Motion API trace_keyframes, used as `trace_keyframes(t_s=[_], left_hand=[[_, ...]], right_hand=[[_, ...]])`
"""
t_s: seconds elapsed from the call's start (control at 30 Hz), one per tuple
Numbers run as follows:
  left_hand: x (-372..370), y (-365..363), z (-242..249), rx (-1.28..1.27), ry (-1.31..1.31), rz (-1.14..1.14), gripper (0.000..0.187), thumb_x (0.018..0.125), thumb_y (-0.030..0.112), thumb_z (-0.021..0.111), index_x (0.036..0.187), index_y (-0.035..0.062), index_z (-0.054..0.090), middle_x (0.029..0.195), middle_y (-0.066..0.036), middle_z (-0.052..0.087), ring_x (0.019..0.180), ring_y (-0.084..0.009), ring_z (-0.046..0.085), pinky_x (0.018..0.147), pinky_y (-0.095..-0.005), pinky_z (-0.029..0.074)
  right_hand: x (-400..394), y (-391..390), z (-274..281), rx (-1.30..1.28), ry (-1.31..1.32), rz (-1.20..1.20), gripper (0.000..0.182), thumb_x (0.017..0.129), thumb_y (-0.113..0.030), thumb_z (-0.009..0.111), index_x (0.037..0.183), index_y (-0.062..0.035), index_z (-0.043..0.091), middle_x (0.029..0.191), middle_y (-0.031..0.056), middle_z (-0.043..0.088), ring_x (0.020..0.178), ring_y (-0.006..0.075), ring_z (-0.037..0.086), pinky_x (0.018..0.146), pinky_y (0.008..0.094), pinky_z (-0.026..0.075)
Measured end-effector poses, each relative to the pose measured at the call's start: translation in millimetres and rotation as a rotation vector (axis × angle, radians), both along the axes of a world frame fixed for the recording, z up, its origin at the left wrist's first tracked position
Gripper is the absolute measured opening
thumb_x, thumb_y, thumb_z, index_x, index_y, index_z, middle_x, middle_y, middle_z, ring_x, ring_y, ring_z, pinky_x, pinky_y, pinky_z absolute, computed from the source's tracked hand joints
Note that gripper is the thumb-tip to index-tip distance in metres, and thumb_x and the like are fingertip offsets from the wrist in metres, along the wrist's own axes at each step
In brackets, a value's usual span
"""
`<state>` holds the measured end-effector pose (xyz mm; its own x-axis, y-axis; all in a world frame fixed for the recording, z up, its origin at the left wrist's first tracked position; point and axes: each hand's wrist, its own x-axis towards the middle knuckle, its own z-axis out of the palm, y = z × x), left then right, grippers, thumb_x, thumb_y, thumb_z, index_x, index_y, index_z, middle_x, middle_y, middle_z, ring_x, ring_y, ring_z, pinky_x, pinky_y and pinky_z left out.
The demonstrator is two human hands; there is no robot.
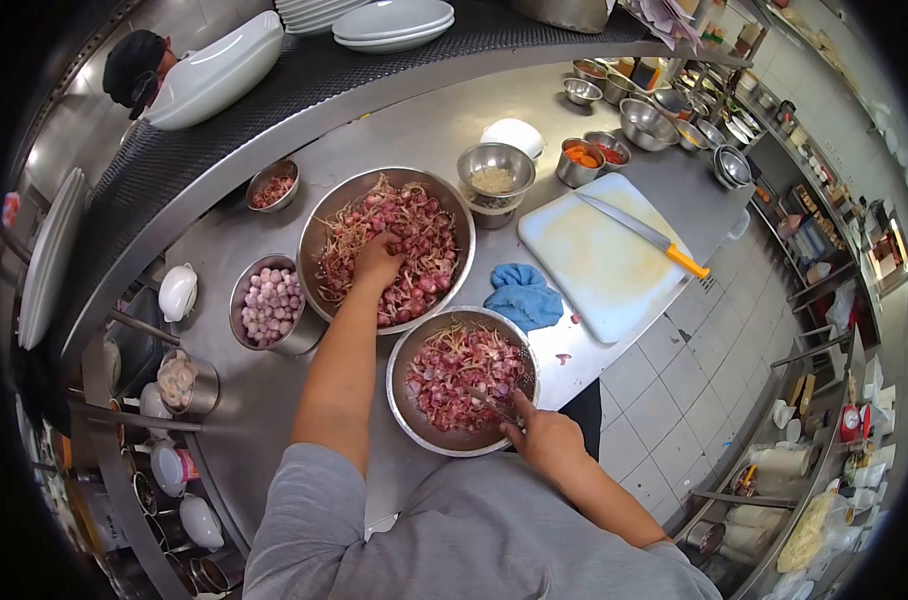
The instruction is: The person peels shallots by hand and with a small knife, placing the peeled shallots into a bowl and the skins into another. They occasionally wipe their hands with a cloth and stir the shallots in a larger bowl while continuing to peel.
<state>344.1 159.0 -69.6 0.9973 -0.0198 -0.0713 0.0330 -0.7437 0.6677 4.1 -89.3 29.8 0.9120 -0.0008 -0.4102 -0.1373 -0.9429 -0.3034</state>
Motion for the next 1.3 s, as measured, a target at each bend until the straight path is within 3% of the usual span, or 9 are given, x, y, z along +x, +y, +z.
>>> trace_keyframes(t_s=[0.33,0.57,0.63,0.67,0.7,0.8,1.0,1.1,1.3], left_hand=[[-19,-35,40,0.543,0.205,-0.126,0.103,0.072,0.03,0.084,0.151,0.0063,0.023,0.141,-0.03,0.047,0.124,-0.0415,0.056,0.103,-0.0451,0.05],[-5,-14,8,0.508,0.083,-0.288,0.062,0.081,0.021,0.07,0.133,-0.0024,0.046,0.115,-0.033,0.063,0.114,-0.0417,0.062,0.095,-0.0487,0.051],[79,36,-115,1.002,-0.191,-0.946,0.054,0.085,0.036,0.067,0.12,-0.0055,0.06,0.12,-0.029,0.064,0.111,-0.0419,0.063,0.097,-0.0472,0.049],[11,14,-20,0.308,-0.037,-0.353,0.056,0.086,0.035,0.068,0.125,-0.0051,0.059,0.121,-0.027,0.064,0.111,-0.0407,0.063,0.096,-0.0446,0.05],[-15,7,24,0.172,-0.008,-0.469,0.056,0.084,0.027,0.072,0.127,-0.0039,0.058,0.121,-0.026,0.065,0.112,-0.0378,0.064,0.096,-0.0423,0.05],[0,35,-9,0.042,0.055,-0.47,0.038,0.079,0.009,0.075,0.116,0.0005,0.068,0.104,-0.019,0.071,0.095,-0.0274,0.069,0.087,-0.038,0.053],[-55,18,44,0.229,0.027,-0.388,0.024,0.083,0.01,0.07,0.104,-0.002,0.072,0.101,-0.021,0.072,0.095,-0.0325,0.07,0.086,-0.0399,0.054],[-59,17,50,0.607,0.174,-0.522,0.047,0.074,0.024,0.079,0.113,-0.0006,0.069,0.109,-0.024,0.07,0.103,-0.0367,0.068,0.088,-0.0419,0.054],[-36,19,26,0.444,0.178,-0.459,0.063,0.061,0.021,0.085,0.118,-0.0018,0.067,0.115,-0.024,0.069,0.106,-0.0361,0.068,0.092,-0.0394,0.053]], right_hand=[[-6,3,4,0.049,-0.111,-0.017,0.056,0.094,-0.044,0.059,0.14,-0.0124,0.052,0.08,0.0195,0.071,0.075,0.0371,0.071,0.065,0.0484,0.056],[-10,-2,5,0.054,-0.138,-0.023,0.053,0.096,-0.044,0.055,0.138,-0.0114,0.053,0.082,0.0191,0.071,0.075,0.0365,0.071,0.065,0.049,0.056],[-13,-9,0,0.101,-0.084,-0.04,0.048,0.097,-0.043,0.054,0.132,-0.0108,0.053,0.091,0.0184,0.072,0.085,0.0366,0.071,0.071,0.0507,0.055],[-12,-10,8,0.117,-0.023,-0.049,0.046,0.096,-0.043,0.055,0.13,-0.01,0.054,0.094,0.0176,0.072,0.087,0.0368,0.071,0.072,0.0507,0.055],[-14,-11,2,0.14,-0.04,-0.065,0.045,0.096,-0.041,0.056,0.128,-0.0097,0.053,0.093,0.0178,0.072,0.087,0.0374,0.071,0.072,0.0511,0.055],[-14,-10,-14,0.149,-0.064,-0.038,0.051,0.098,-0.042,0.053,0.14,-0.0141,0.05,0.091,0.0179,0.072,0.082,0.0366,0.071,0.068,0.0496,0.055],[-22,-11,-8,0.139,-0.085,-0.007,0.054,0.098,-0.04,0.055,0.143,-0.0134,0.048,0.093,0.0168,0.072,0.083,0.0348,0.071,0.069,0.0481,0.055],[-25,-13,-7,0.13,-0.07,-0.006,0.055,0.098,-0.04,0.055,0.145,-0.0126,0.047,0.093,0.0164,0.072,0.083,0.0343,0.071,0.069,0.0479,0.055],[-31,-11,-3,0.135,-0.114,-0.025,0.054,0.098,-0.039,0.055,0.144,-0.012,0.048,0.093,0.0167,0.072,0.084,0.0347,0.071,0.069,0.0479,0.055]])
